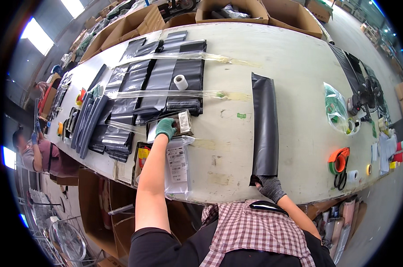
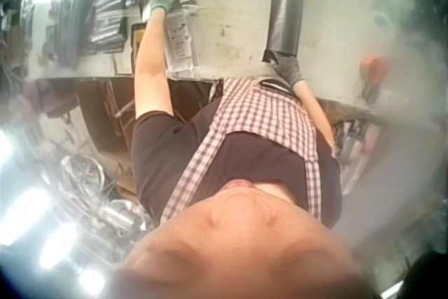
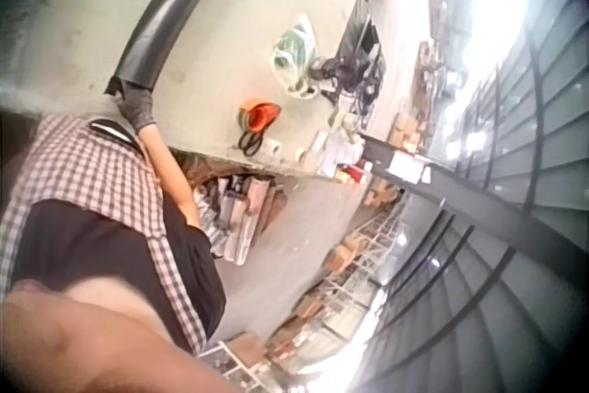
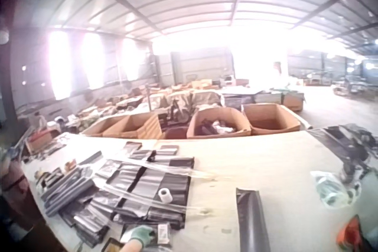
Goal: The person picks up a rolled item from a container, unrolls it on a table, places it into a clear plastic bag, and then slides it into a black mailing envelope which is then sealed and labeled.
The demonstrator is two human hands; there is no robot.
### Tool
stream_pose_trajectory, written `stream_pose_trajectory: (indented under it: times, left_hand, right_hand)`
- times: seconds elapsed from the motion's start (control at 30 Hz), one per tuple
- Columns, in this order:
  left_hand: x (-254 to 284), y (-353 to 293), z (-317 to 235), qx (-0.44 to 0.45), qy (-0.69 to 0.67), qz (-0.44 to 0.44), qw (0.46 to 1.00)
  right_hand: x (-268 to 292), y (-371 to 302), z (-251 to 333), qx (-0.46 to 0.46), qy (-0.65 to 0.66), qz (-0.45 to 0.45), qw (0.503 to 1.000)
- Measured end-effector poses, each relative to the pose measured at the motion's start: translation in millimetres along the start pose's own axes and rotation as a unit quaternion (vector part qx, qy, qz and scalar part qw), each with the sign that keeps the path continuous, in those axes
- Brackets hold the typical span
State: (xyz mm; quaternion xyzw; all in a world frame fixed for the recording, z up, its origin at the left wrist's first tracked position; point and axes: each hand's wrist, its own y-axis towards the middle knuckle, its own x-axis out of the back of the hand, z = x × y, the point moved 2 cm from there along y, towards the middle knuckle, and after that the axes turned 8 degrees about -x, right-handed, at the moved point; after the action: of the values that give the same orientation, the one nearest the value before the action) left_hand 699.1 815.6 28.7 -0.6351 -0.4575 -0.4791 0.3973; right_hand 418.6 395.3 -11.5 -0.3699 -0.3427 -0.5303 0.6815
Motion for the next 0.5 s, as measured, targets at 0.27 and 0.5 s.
stream_pose_trajectory:
  times: [0.27,0.5]
  left_hand:
    - [-6.8,9.5,2.6,-0.016,0.058,0.009,0.998]
    - [-8.1,5.5,15.2,-0.026,-0.052,0.028,0.998]
  right_hand:
    - [2.2,-2.9,3.0,-0.002,0.013,-0.011,1.000]
    - [-0.2,-3.3,0.0,-0.004,0.012,-0.001,1.000]
